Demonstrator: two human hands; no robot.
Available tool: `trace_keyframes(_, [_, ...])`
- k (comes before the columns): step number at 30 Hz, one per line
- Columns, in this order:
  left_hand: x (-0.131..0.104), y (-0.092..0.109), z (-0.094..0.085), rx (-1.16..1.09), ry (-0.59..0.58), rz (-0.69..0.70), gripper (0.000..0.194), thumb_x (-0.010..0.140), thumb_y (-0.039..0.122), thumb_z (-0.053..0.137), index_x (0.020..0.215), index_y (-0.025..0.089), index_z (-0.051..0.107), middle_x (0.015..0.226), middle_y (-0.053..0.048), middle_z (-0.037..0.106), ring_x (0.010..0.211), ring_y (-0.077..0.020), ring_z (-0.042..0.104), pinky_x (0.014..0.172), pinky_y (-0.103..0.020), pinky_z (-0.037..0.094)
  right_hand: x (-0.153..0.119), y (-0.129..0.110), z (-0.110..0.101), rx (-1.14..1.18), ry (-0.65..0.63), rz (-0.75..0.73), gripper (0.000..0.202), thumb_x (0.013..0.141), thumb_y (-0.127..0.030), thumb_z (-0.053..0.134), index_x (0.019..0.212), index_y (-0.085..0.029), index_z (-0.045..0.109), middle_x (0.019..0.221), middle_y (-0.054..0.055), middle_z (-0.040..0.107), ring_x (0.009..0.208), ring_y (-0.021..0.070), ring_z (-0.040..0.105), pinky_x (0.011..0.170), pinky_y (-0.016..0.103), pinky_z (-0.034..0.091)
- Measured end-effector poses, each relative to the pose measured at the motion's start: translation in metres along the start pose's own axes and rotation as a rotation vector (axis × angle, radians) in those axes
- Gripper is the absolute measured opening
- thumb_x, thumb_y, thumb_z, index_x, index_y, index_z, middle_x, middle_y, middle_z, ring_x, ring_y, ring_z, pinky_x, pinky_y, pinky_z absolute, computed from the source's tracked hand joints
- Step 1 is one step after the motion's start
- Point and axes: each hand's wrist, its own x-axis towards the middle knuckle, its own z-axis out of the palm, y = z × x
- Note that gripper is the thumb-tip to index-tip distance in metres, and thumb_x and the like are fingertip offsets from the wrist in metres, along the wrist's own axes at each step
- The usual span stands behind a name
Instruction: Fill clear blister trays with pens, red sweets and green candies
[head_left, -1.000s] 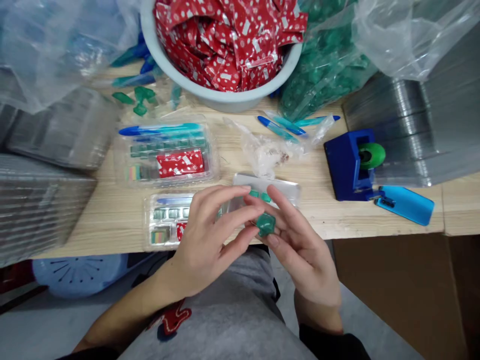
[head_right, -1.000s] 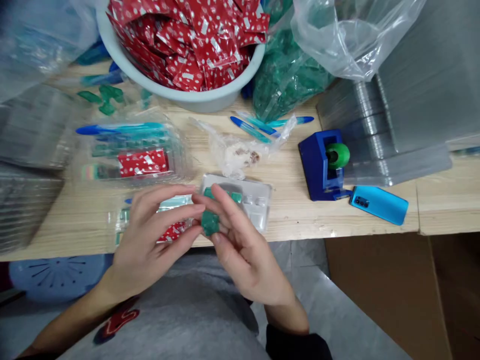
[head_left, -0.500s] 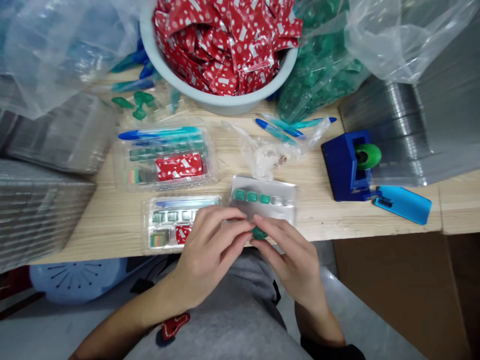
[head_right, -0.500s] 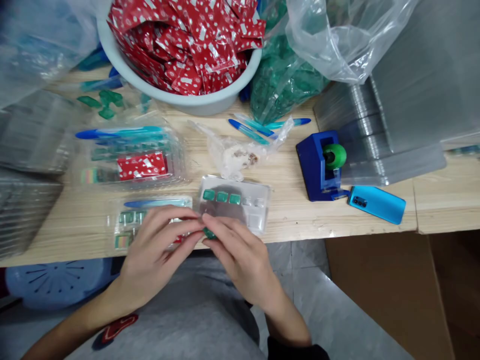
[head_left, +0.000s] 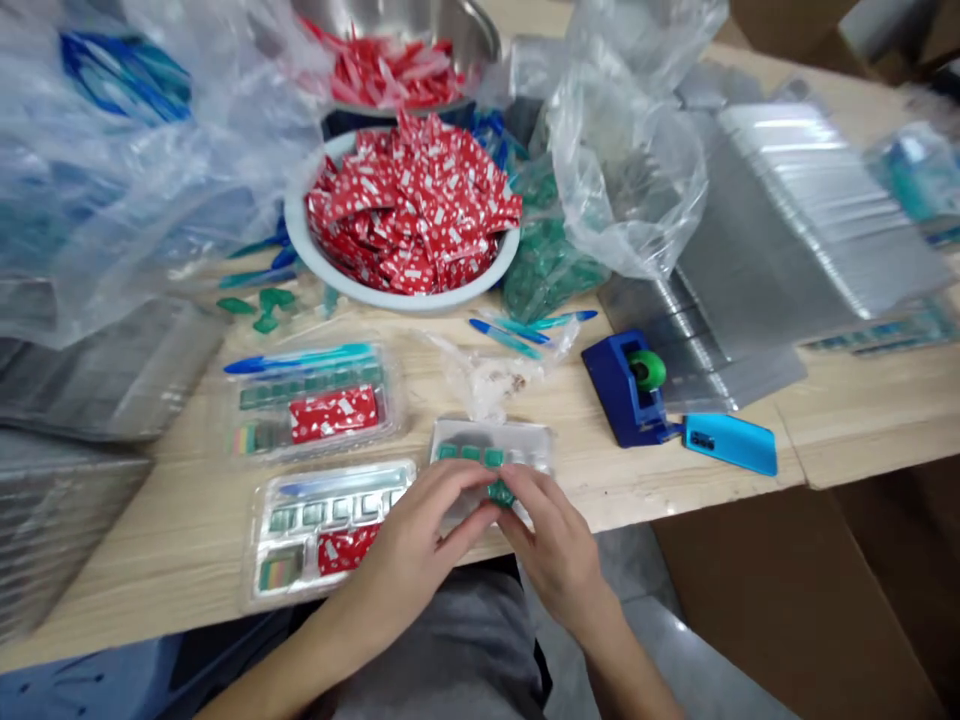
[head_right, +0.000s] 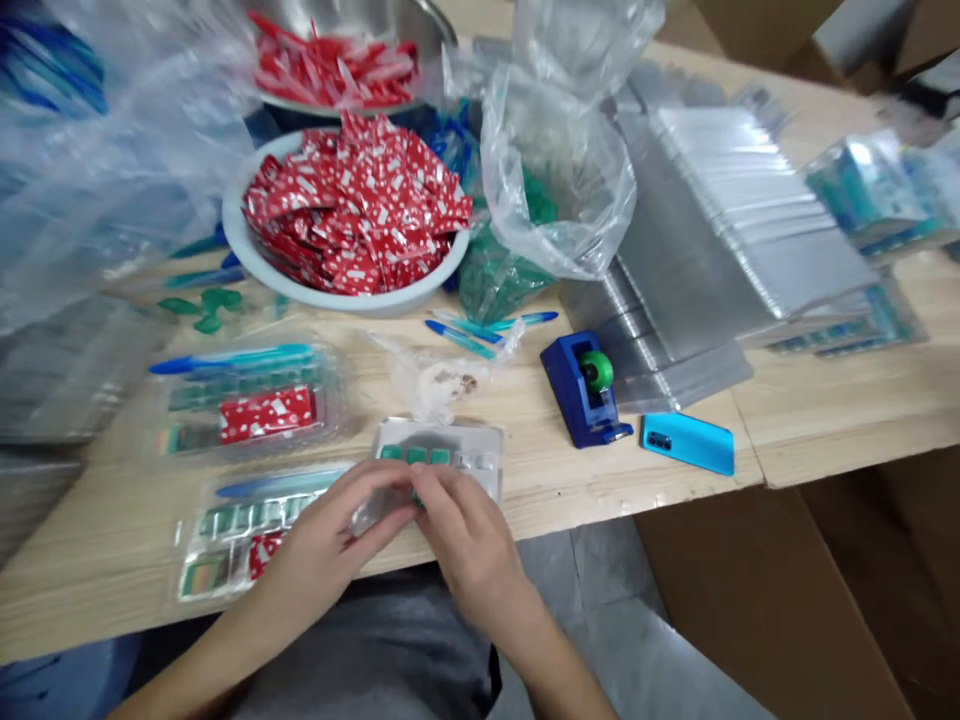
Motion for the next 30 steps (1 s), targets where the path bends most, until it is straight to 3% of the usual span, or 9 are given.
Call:
trace_keyframes(3, [0.004, -0.003, -0.002, -0.013, -0.038, 0.032, 0.024, 0.094, 0.018, 0.054, 0.115, 0.030, 0.053, 0.111, 0.000, 0.063, 0.104, -0.0135, 0.063, 0.091, -0.026, 0.053, 0.010, 0.003, -0.008, -0.048, -0.104, -0.076, 0.062, 0.102, -0.012, 0.038, 0.157, -0.029, 0.014, 0.122, 0.013, 0.060, 0.114, 0.0208, 0.060, 0.090, 0.033, 0.058])
trace_keyframes(8, [0.002, -0.004, -0.011, -0.006, -0.033, 0.018, 0.028, 0.091, 0.014, 0.056, 0.112, 0.031, 0.052, 0.108, 0.002, 0.061, 0.102, -0.0129, 0.061, 0.090, -0.026, 0.051, 0.023, 0.003, -0.009, -0.058, -0.178, -0.150, 0.057, 0.105, -0.020, 0.033, 0.157, -0.027, 0.012, 0.105, 0.012, 0.064, 0.093, 0.0226, 0.065, 0.074, 0.036, 0.061])
trace_keyframes(12, [-0.002, -0.004, -0.014, -0.074, -0.003, -0.014, 0.017, 0.091, 0.017, 0.058, 0.104, 0.028, 0.056, 0.104, 0.002, 0.063, 0.099, -0.0131, 0.063, 0.087, -0.025, 0.051, 0.024, 0.003, 0.000, 0.055, -0.126, -0.090, 0.047, 0.103, -0.023, 0.044, 0.149, -0.024, 0.034, 0.104, 0.010, 0.064, 0.092, 0.0196, 0.064, 0.076, 0.031, 0.059])
trace_keyframes(16, [-0.005, -0.005, -0.012, -0.150, 0.036, -0.051, 0.006, 0.092, 0.020, 0.058, 0.096, 0.025, 0.058, 0.101, 0.001, 0.065, 0.095, -0.0137, 0.064, 0.082, -0.026, 0.051, 0.020, -0.001, 0.006, 0.168, -0.018, 0.000, 0.023, 0.100, -0.022, 0.051, 0.122, -0.021, 0.056, 0.099, 0.007, 0.063, 0.092, 0.0160, 0.064, 0.075, 0.024, 0.056])
trace_keyframes(18, [-0.005, -0.004, -0.014, -0.186, -0.024, -0.083, 0.003, 0.091, 0.022, 0.059, 0.092, 0.024, 0.057, 0.098, 0.001, 0.064, 0.094, -0.0135, 0.063, 0.082, -0.026, 0.051, 0.017, -0.003, 0.006, 0.177, 0.014, 0.006, 0.014, 0.098, -0.024, 0.055, 0.111, -0.020, 0.058, 0.094, 0.006, 0.064, 0.088, 0.0156, 0.064, 0.074, 0.023, 0.055])
trace_keyframes(23, [-0.005, 0.003, -0.024, -0.206, -0.230, -0.117, 0.016, 0.094, 0.023, 0.057, 0.109, 0.028, 0.053, 0.109, 0.002, 0.060, 0.103, -0.0119, 0.058, 0.091, -0.025, 0.047, 0.008, -0.002, 0.004, 0.281, -0.033, 0.082, 0.012, 0.094, -0.029, 0.063, 0.100, -0.022, 0.056, 0.086, 0.002, 0.062, 0.076, 0.0135, 0.062, 0.067, 0.022, 0.053])
trace_keyframes(26, [-0.007, 0.007, -0.029, -0.184, -0.261, -0.064, 0.010, 0.097, 0.022, 0.052, 0.105, 0.027, 0.051, 0.110, 0.003, 0.057, 0.106, -0.0092, 0.055, 0.093, -0.021, 0.043, 0.001, -0.002, 0.004, 0.335, -0.002, 0.131, 0.017, 0.093, -0.030, 0.064, 0.107, -0.024, 0.055, 0.087, 0.001, 0.063, 0.070, 0.0123, 0.060, 0.063, 0.021, 0.053])
trace_keyframes(30, [-0.008, 0.014, -0.034, -0.125, -0.270, -0.015, 0.007, 0.097, 0.021, 0.052, 0.101, 0.025, 0.048, 0.109, 0.003, 0.054, 0.106, -0.0080, 0.053, 0.092, -0.019, 0.041, 0.000, -0.006, 0.000, 0.340, -0.051, 0.074, 0.017, 0.096, -0.024, 0.059, 0.112, -0.023, 0.055, 0.096, 0.004, 0.067, 0.083, 0.0141, 0.065, 0.071, 0.022, 0.055])
